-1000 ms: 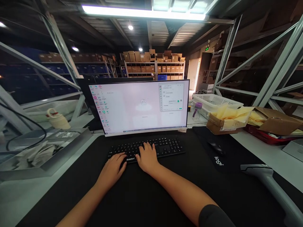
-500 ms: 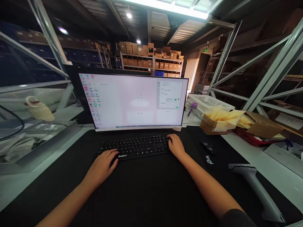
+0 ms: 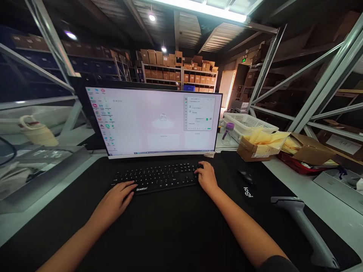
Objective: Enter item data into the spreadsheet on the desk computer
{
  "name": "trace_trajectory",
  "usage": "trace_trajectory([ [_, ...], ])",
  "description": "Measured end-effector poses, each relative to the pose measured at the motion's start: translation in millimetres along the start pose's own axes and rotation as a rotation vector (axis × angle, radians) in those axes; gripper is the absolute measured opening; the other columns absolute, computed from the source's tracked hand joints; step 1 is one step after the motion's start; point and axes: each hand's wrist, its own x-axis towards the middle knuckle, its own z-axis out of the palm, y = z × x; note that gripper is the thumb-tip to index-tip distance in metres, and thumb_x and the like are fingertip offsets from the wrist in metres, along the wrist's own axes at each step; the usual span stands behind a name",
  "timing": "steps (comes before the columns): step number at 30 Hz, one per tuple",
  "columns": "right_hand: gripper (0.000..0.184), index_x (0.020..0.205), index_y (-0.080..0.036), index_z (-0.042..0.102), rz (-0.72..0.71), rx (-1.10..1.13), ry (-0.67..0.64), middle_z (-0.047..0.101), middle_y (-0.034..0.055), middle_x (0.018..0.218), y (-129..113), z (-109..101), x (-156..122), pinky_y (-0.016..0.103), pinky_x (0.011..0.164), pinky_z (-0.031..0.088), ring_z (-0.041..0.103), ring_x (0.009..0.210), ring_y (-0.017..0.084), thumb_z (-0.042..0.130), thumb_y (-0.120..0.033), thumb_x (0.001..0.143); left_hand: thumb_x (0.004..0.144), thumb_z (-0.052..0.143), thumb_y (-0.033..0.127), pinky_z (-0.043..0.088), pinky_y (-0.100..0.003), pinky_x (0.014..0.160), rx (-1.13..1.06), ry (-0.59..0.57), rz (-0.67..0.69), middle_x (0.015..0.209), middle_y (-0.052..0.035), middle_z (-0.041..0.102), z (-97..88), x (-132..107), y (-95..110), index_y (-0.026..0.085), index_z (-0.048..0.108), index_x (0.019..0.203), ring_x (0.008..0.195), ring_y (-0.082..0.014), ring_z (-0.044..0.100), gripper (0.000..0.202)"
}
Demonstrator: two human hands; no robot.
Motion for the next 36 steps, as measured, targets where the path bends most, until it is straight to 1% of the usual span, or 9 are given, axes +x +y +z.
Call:
trace_trajectory([
  [5, 0.037, 0.102, -0.020, 0.070, 0.068, 0.020, 0.001, 0.064, 0.0065, 0.116, -4, -4, 4, 0.043, 0.110, 0.035, 0.045, 0.127, 0.022, 0.041, -0.008, 0.083, 0.095, 0.042, 0.036, 0.052, -0.049, 0.099, -0.016, 0.027, 0.001, 0.122, -0.0106, 0.069, 0.2, 1, 1, 0.022, 0.071, 0.113, 0.111, -0.0282, 0.064, 0.037],
  [10, 0.034, 0.116, -0.017, 0.060, 0.099, 0.047, -0.066, 0.067, 0.0066, 0.103, -12, -7, 8, 0.042, 0.106, 0.038, 0.052, 0.114, 0.021, 0.037, -0.014, 0.091, 0.094, 0.043, 0.036, 0.052, -0.050, 0.099, -0.020, 0.033, 0.009, 0.121, -0.0111, 0.069, 1.0, 1, 1, 0.021, 0.071, 0.113, 0.110, -0.0287, 0.064, 0.037],
  [15, 0.037, 0.128, -0.015, 0.052, 0.068, 0.033, -0.041, 0.060, 0.0106, 0.123, -18, -7, 3, 0.043, 0.107, 0.039, 0.049, 0.119, 0.022, 0.041, -0.023, 0.093, 0.095, 0.043, 0.035, 0.053, -0.048, 0.098, -0.005, 0.008, 0.012, 0.123, -0.0106, 0.068, 0.6, 0, 0, 0.020, 0.070, 0.116, 0.112, -0.0283, 0.063, 0.037],
  [20, 0.033, 0.122, -0.017, 0.056, -0.004, 0.029, -0.036, 0.056, 0.0106, 0.126, -22, -7, -2, 0.044, 0.109, 0.037, 0.047, 0.121, 0.022, 0.041, -0.022, 0.093, 0.096, 0.043, 0.035, 0.053, -0.047, 0.099, 0.010, 0.019, 0.022, 0.123, -0.0107, 0.067, 1.2, -1, -1, 0.020, 0.069, 0.117, 0.113, -0.0275, 0.063, 0.037],
  [24, 0.020, 0.100, -0.020, 0.063, -0.021, 0.134, -0.007, 0.058, 0.0103, 0.119, -36, -17, 5, 0.043, 0.104, 0.041, 0.051, 0.116, 0.022, 0.045, -0.023, 0.091, 0.095, 0.044, 0.035, 0.054, -0.047, 0.097, 0.014, 0.030, 0.035, 0.122, -0.0108, 0.068, 1.5, 0, -2, 0.021, 0.070, 0.115, 0.112, -0.0276, 0.064, 0.036],
  [26, 0.016, 0.091, -0.020, 0.062, -0.033, 0.271, 0.022, 0.059, 0.0100, 0.112, -56, -35, 11, 0.040, 0.097, 0.046, 0.055, 0.108, 0.021, 0.048, -0.028, 0.091, 0.094, 0.045, 0.035, 0.054, -0.046, 0.098, 0.010, 0.036, 0.033, 0.122, -0.0104, 0.068, 1.2, 0, -2, 0.022, 0.070, 0.114, 0.111, -0.0274, 0.064, 0.035],
  [29, 0.022, 0.081, -0.023, 0.061, -0.085, 0.557, 0.025, 0.063, 0.0067, 0.095, -102, -85, 6, 0.035, 0.084, 0.049, 0.059, 0.093, 0.019, 0.053, -0.039, 0.092, 0.094, 0.046, 0.034, 0.053, -0.046, 0.099, -0.002, 0.037, 0.027, 0.122, -0.0105, 0.069, 0.0, 1, -2, 0.021, 0.070, 0.114, 0.112, -0.0271, 0.064, 0.034],
  [33, 0.047, 0.063, -0.027, 0.055, -0.184, 0.985, -0.312, 0.059, 0.0038, 0.066, -148, -164, -38, 0.033, 0.064, 0.046, 0.058, 0.066, 0.016, 0.045, -0.064, 0.092, 0.094, 0.046, 0.034, 0.054, -0.046, 0.098, -0.010, 0.038, 0.018, 0.121, -0.0105, 0.069, -1.8, 1, 0, 0.022, 0.070, 0.113, 0.110, -0.0270, 0.065, 0.034],
  [36, 0.056, 0.050, -0.033, 0.050, -0.234, 1.161, -0.496, 0.047, 0.0076, 0.053, -141, -194, -80, 0.034, 0.054, 0.038, 0.058, 0.064, 0.016, 0.032, -0.075, 0.082, 0.094, 0.046, 0.034, 0.054, -0.047, 0.098, 0.002, 0.031, 0.031, 0.121, -0.0104, 0.069, -2.9, 1, 0, 0.022, 0.070, 0.114, 0.110, -0.0270, 0.065, 0.034],
])
